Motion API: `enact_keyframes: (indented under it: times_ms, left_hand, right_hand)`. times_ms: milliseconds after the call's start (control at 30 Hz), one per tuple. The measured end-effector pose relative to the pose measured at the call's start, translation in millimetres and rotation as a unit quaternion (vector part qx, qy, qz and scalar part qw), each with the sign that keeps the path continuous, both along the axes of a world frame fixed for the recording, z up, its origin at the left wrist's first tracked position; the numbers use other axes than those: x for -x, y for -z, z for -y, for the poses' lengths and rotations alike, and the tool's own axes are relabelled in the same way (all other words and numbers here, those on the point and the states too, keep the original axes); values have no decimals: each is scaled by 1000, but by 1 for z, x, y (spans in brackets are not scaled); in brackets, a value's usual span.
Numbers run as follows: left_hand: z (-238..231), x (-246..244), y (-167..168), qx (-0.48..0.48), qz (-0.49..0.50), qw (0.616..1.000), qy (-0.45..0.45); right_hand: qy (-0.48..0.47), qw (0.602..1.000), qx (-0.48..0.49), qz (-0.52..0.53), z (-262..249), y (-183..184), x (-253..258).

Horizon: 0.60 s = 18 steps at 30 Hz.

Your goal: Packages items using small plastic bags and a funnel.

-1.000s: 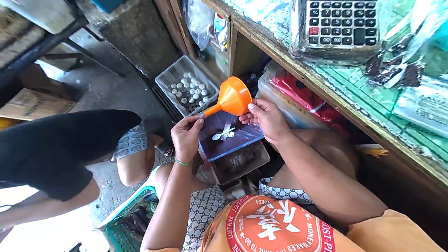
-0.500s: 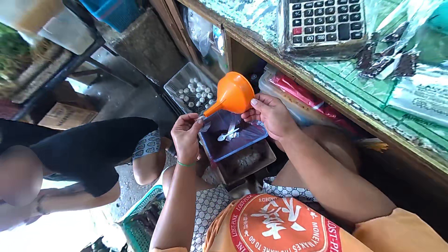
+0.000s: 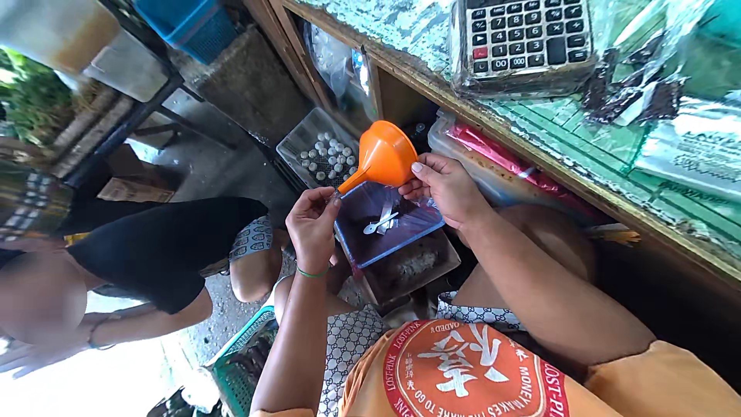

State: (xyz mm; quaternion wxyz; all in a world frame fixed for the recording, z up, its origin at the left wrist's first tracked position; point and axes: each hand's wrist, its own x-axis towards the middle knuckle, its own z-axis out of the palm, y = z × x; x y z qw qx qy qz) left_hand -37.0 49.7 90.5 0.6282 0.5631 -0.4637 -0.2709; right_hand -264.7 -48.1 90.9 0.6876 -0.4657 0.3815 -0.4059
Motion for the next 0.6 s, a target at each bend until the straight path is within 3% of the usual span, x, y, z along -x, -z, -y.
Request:
enact_keyframes:
  times_ms: [233,400,600]
  left_hand:
    - [1,2,-1,0,8,999,-39]
    - [-1,6,-5,-10,33,999,-1]
    - [4,0,4,-1,148,989,-7]
  right_hand:
    - [-1,1000,-1,3,-1,-2,1]
    - [2,1000,3,9,0,-4,2]
    - [-10,1000,17,-9,-1,-2,3]
